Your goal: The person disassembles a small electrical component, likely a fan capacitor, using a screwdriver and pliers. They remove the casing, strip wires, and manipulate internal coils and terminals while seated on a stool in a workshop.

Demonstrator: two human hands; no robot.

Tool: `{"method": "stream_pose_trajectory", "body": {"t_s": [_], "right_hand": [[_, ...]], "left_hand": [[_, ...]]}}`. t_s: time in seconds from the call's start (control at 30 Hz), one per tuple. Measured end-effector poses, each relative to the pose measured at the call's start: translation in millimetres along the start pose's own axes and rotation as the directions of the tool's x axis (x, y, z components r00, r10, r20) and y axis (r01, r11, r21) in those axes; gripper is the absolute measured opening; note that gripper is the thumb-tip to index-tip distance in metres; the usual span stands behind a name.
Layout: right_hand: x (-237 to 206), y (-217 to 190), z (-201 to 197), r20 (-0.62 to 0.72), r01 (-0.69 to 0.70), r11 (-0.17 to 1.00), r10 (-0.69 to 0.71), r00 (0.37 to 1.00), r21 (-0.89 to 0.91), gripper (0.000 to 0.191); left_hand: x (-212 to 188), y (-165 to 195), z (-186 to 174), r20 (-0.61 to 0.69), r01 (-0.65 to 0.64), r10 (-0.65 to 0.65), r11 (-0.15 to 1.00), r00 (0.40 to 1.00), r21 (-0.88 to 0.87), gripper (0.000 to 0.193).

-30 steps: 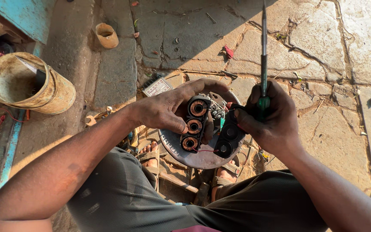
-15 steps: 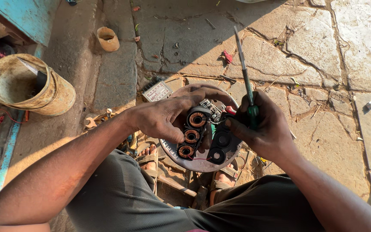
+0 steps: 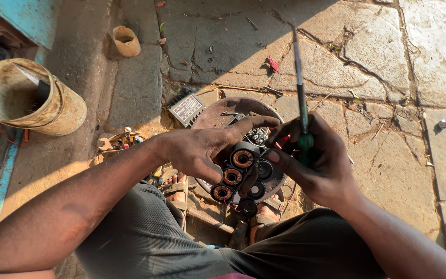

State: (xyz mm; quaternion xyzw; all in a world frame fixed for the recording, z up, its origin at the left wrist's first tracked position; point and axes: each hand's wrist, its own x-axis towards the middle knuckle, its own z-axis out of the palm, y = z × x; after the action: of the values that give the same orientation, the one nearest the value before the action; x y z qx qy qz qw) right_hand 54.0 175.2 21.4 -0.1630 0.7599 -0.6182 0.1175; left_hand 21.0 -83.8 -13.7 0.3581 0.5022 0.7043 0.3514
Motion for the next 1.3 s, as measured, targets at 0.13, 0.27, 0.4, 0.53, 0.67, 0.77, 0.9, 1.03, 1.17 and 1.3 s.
{"method": "stream_pose_trajectory", "body": {"t_s": [0.13,0.27,0.4,0.53,0.67,0.77,0.9,1.03,1.17,1.3], "right_hand": [[2.4,2.4,-0.8,0.048,-0.09,0.992,0.085,0.995,0.094,0.031],[4.8,5.7,1.4,0.078,-0.188,0.967,0.177,0.981,0.169,0.035],[6.0,7.3,1.9,0.06,-0.168,0.974,0.161,0.985,0.151,0.037],[5.9,7.5,0.1,-0.007,-0.096,0.979,0.099,0.995,0.181,0.037],[6.3,11.2,-4.2,-0.092,-0.018,0.954,0.047,0.995,0.298,0.036],[12.8,18.6,-8.5,-0.126,0.116,0.932,-0.077,0.989,0.342,0.025],[15.2,24.7,-10.8,-0.157,0.2,0.851,-0.14,0.978,0.485,0.024],[13.9,22.8,2.7,-0.178,-0.062,0.981,0.095,0.979,0.183,0.032],[5.6,13.1,12.5,-0.125,-0.119,0.992,0.123,0.985,0.035,0.027],[5.6,8.9,16.9,-0.125,-0.067,0.998,0.067,0.99,0.005,0.023]], "left_hand": [[4.6,2.1,4.9,-0.037,0.049,-0.047,0.997,0.998,0.059,0.111],[0.1,4.1,9.0,-0.035,0.192,-0.189,0.959,0.981,0.206,0.114],[1.0,-0.1,8.7,-0.016,0.357,-0.358,0.926,0.934,0.125,0.126],[1.2,-4.0,1.2,-0.054,0.177,-0.171,0.971,0.984,0.163,0.096],[5.0,-11.1,2.1,-0.228,0.028,0.105,0.857,0.968,0.514,0.064],[9.4,-17.8,18.2,-0.31,0.072,0.444,0.476,0.841,0.877,0.045],[13.2,-11.9,32.8,-0.651,-0.055,-0.163,0.952,0.741,-0.301,0.038],[14.8,1.8,37.9,-0.703,-0.038,-0.104,0.982,0.703,-0.183,0.044],[16.0,7.7,39.8,-0.688,-0.064,-0.015,0.994,0.725,-0.09,0.041],[17.0,6.9,41.7,-0.661,-0.123,0.004,0.983,0.751,-0.134,0.038]]}}
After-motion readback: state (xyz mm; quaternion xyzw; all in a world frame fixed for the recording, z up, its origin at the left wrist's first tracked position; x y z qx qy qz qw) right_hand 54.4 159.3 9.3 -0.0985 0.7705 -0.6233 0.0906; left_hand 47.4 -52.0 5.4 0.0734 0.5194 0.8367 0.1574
